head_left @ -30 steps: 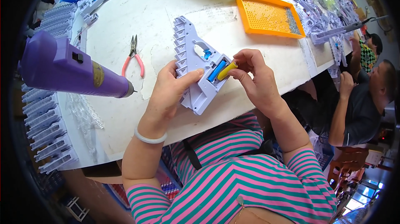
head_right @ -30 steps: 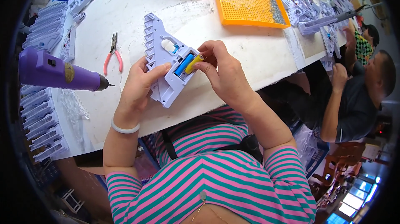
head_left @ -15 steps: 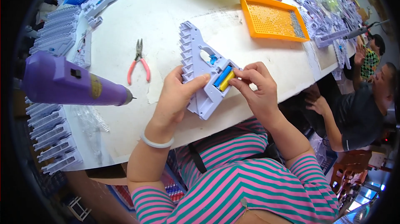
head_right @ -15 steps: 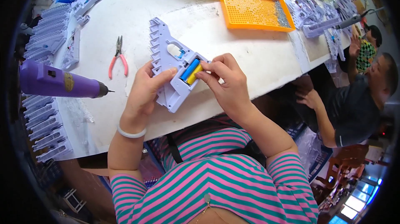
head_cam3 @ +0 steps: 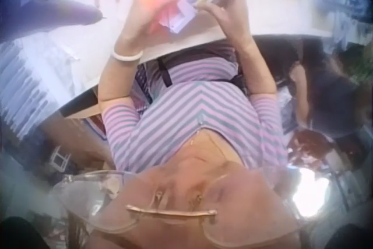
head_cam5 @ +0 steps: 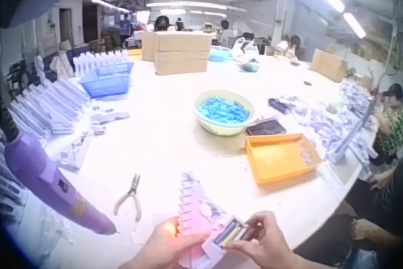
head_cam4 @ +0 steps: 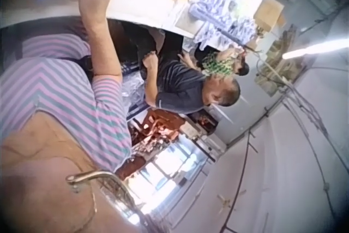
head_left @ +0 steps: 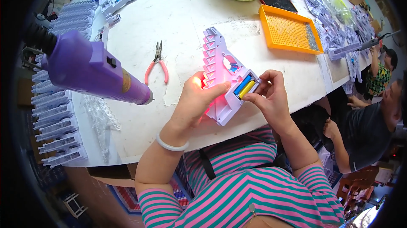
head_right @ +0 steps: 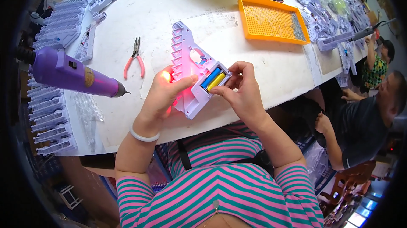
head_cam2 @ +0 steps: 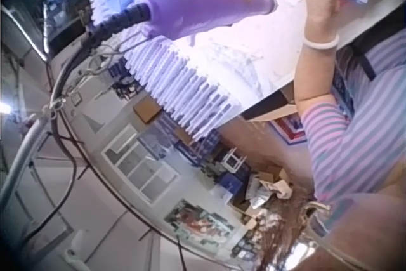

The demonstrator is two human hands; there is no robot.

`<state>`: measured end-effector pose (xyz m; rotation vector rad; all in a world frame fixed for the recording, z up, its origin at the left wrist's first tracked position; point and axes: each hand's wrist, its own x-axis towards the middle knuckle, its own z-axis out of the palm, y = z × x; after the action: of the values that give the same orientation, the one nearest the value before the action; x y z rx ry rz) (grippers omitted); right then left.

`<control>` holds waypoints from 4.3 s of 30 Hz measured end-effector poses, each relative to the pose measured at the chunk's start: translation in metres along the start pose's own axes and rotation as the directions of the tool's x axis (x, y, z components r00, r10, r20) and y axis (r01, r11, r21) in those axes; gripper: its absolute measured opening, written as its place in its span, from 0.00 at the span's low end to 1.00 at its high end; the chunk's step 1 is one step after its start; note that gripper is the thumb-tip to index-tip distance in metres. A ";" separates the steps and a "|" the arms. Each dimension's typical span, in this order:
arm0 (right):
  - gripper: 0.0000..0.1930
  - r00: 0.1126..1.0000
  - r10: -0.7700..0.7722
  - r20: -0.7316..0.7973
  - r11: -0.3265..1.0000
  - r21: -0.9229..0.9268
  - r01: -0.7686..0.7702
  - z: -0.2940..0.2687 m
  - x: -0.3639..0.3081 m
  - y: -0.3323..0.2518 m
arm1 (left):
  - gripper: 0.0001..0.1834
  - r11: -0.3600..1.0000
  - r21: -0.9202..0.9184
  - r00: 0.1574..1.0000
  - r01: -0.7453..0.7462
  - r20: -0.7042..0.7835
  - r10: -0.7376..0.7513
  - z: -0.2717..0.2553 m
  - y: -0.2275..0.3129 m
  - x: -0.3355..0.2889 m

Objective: The person assembles a plastic toy gun by fitting internal circuits, toy gun shells, and batteries into plastic components, then seals the assembly with a hot glue gun.

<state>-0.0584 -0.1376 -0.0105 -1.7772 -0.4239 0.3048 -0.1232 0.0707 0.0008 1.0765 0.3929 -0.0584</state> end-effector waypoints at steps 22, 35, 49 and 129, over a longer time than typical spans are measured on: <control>0.25 0.980 0.110 0.166 0.991 0.055 -0.120 -0.027 0.010 -0.005 | 0.27 0.999 0.031 1.000 0.026 -0.009 -0.025 0.011 0.010 -0.008; 0.33 0.795 -0.326 0.512 0.891 -0.116 0.439 -0.080 0.007 -0.017 | 0.11 -0.309 0.507 0.313 -0.805 0.804 0.505 0.030 0.005 -0.047; 0.30 0.649 -0.583 0.488 0.737 -0.019 0.676 -0.095 0.000 0.004 | 0.12 -0.317 0.435 0.288 -0.843 0.862 0.416 0.049 0.014 -0.052; 0.34 0.867 -0.054 0.496 0.699 -0.601 0.388 -0.010 0.128 -0.070 | 0.28 -0.064 0.894 0.798 -0.444 0.427 0.426 0.063 -0.019 -0.017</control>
<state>0.0522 -0.0756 0.0619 -2.3489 -1.2186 0.4126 -0.1253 0.0047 0.0167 2.6094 -0.1600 0.3338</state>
